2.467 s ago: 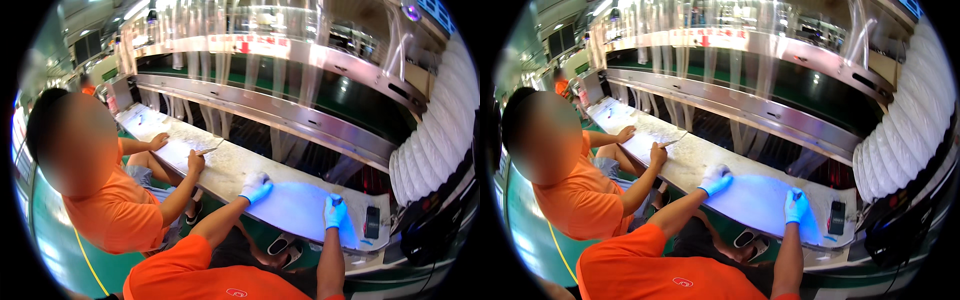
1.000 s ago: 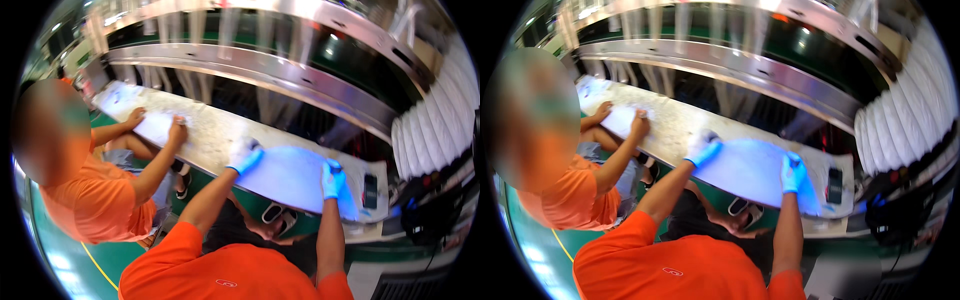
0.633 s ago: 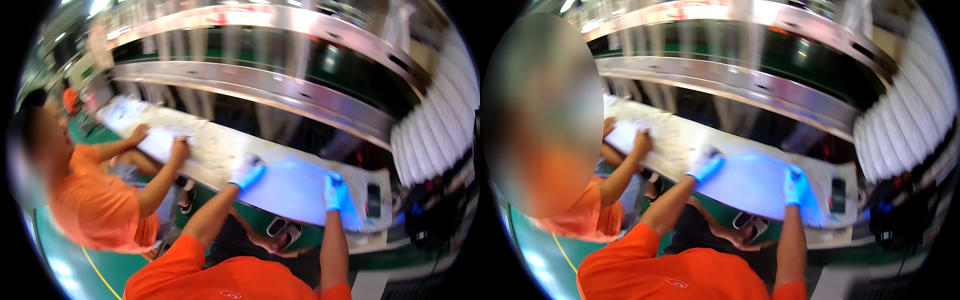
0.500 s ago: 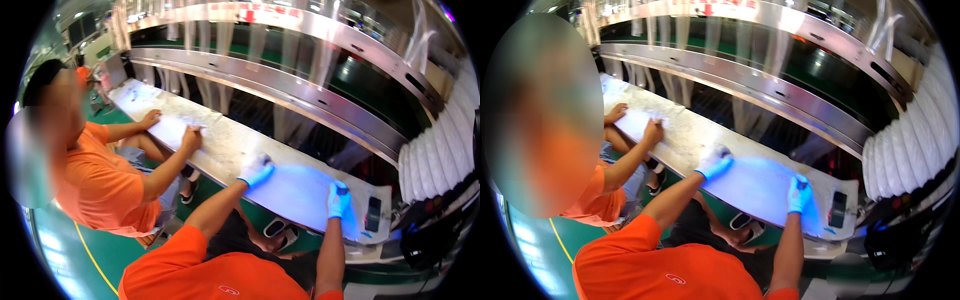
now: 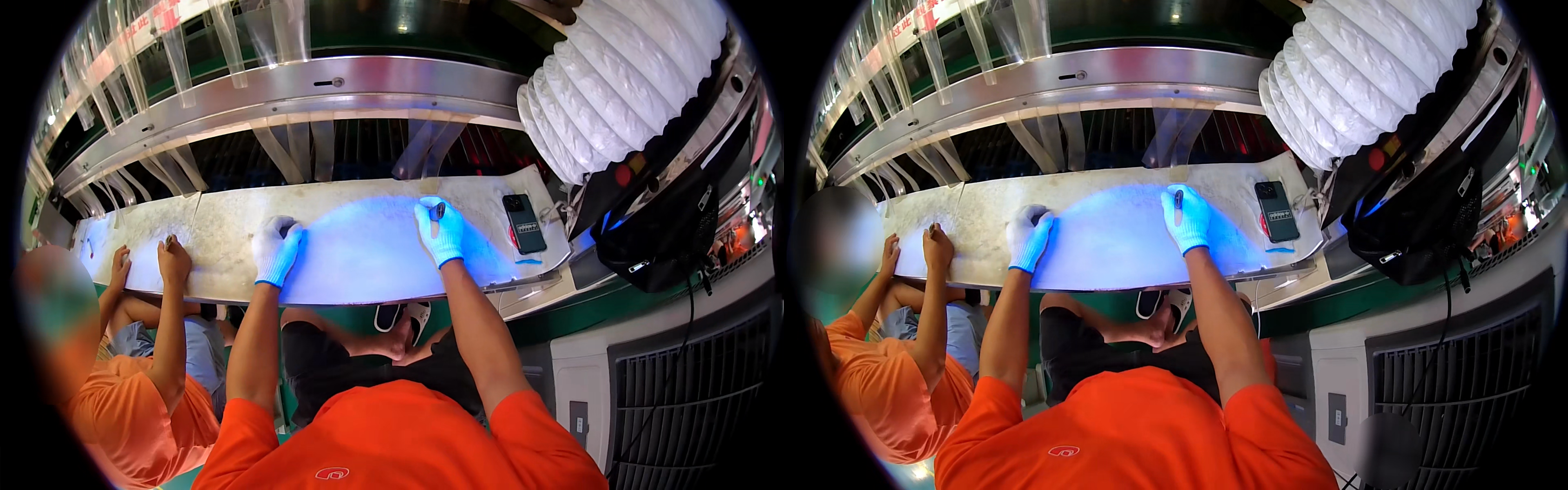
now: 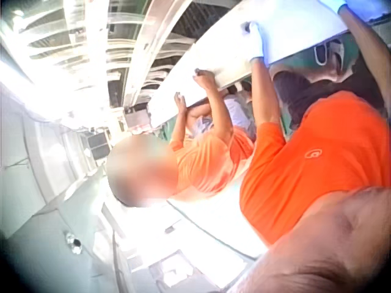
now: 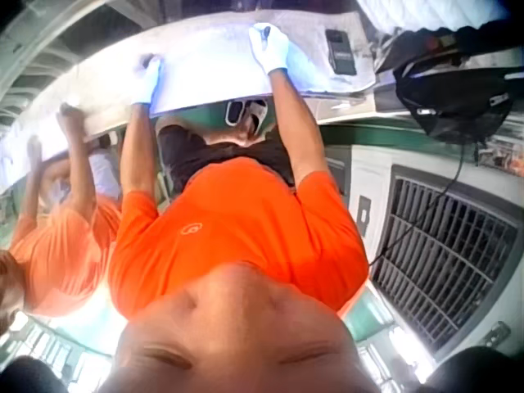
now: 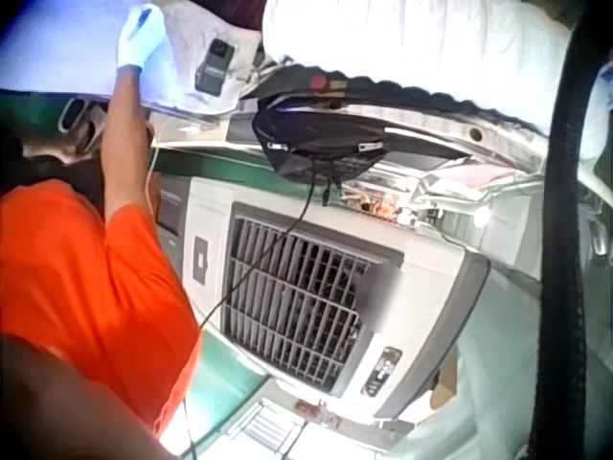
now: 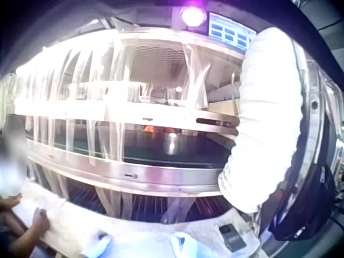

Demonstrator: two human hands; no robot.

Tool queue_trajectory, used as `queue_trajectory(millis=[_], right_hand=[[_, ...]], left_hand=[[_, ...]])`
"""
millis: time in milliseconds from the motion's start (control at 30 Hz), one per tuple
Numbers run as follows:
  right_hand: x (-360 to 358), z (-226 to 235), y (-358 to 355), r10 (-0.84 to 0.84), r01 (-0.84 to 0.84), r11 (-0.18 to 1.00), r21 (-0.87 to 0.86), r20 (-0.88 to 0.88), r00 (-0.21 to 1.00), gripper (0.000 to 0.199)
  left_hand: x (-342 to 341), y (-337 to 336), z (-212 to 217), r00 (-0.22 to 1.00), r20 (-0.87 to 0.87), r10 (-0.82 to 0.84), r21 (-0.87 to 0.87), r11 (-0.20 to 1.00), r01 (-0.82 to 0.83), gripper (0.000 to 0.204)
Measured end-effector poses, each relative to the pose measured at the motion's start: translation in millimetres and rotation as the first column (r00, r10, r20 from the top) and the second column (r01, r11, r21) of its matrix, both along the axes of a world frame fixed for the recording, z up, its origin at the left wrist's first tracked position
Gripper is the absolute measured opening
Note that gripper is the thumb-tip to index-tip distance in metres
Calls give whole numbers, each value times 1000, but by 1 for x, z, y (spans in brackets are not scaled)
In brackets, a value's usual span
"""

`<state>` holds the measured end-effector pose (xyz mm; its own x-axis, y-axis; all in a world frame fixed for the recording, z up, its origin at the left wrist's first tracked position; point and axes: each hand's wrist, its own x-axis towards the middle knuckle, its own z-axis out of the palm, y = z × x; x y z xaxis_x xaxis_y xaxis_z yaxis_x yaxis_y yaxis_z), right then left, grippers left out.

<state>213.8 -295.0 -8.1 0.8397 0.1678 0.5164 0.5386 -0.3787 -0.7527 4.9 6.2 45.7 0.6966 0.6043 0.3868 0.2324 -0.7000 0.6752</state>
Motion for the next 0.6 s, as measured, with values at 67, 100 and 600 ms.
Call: queue_trajectory(millis=[67,100,600], right_hand=[[1,-6,-1,-1,1,1000,21,5,1000,22],[-1,-2,-2,1,-1,1000,-11,18,1000,21],[-5,1,-6,-10,11,999,38,-22,1000,23]], left_hand=[[2,-1,1,1000,7,-17,3,1000,17,27],[0,0,0,1000,11,-25,7,1000,25,27],[2,7,-9,996,-87,-3,8,1000,4,38]])
